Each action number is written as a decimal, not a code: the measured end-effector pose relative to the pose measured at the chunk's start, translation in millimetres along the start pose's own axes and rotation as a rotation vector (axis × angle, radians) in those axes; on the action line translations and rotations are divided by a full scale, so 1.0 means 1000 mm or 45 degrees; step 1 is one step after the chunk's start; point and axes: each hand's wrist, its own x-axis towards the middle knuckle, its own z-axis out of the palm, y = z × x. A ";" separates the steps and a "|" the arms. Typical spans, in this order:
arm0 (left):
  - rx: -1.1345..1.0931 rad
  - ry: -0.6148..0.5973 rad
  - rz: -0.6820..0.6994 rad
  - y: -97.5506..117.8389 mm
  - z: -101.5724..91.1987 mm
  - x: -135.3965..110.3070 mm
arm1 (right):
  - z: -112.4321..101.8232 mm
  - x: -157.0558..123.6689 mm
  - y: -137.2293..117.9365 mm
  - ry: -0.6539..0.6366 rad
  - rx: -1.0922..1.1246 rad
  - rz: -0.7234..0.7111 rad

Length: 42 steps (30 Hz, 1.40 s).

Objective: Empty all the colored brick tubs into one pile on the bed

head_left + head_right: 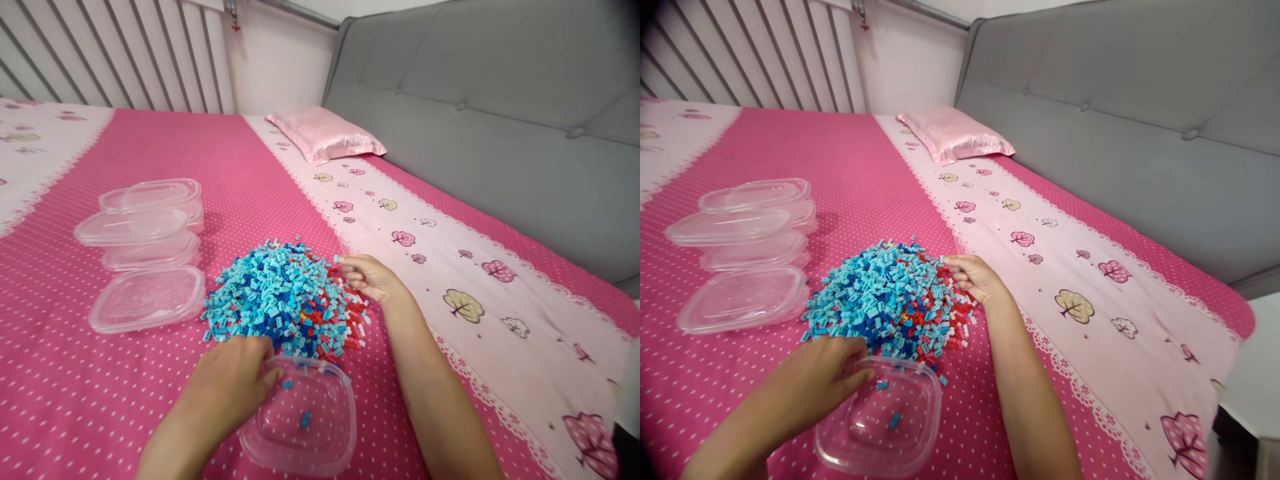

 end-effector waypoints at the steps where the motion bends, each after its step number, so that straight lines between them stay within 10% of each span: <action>1: 0.002 -0.002 0.000 0.000 0.000 0.000 | 0.000 -0.001 -0.003 -0.068 0.125 0.018; 12: -0.011 0.014 0.008 0.000 0.000 0.001 | 0.009 -0.006 -0.012 -0.128 0.360 -0.122; 20: -0.003 0.003 0.012 0.000 0.000 0.000 | 0.012 -0.003 0.006 0.282 -0.676 -0.128; 27: 0.007 0.002 0.013 0.001 -0.001 -0.001 | 0.011 0.002 0.015 0.211 -1.052 -0.133; 42: 0.030 -0.020 0.004 0.003 -0.002 0.000 | 0.022 -0.003 0.008 0.236 -0.583 -0.126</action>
